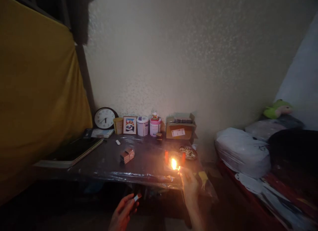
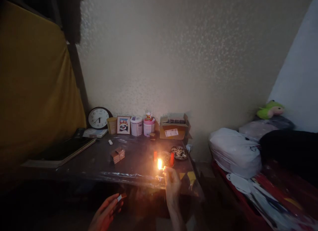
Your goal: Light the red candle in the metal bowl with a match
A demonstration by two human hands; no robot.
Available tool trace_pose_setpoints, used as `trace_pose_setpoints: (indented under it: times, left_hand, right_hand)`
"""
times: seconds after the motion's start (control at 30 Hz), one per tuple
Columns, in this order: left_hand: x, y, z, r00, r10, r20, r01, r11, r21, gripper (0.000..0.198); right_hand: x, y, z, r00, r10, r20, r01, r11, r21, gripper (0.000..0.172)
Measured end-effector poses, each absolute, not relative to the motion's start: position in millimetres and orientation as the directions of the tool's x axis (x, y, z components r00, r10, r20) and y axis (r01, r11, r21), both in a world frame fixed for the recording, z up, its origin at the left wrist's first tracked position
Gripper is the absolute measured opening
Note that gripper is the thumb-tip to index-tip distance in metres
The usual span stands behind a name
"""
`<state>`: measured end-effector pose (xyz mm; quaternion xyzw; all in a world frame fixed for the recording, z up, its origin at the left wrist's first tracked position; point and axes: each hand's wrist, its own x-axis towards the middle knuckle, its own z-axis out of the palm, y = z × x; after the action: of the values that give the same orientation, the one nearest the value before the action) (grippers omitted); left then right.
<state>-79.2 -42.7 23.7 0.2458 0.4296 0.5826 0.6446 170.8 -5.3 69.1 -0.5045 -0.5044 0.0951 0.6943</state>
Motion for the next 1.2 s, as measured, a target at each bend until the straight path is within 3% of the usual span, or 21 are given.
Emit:
trace_pose_setpoints:
  times: [0.23, 0.5, 1.2]
  left_hand:
    - [-79, -44, 25, -0.032, 0.957, -0.288, -0.577, 0.218, 0.787, 0.042]
    - [-82, -42, 13, 0.0, 0.965, -0.262, -0.6, 0.21, 0.772, 0.035]
    - [-84, -43, 16, 0.005, 0.958, -0.287, -0.564, 0.24, 0.79, 0.037]
  right_hand:
    - [166, -6, 81, 0.518, 0.72, 0.461, 0.195, 0.426, -0.884, 0.012]
    - [167, 5, 87, 0.528, 0.734, 0.426, 0.122, 0.431, -0.894, 0.017]
    - [171, 63, 85, 0.498, 0.734, 0.462, 0.146, 0.454, -0.879, 0.019]
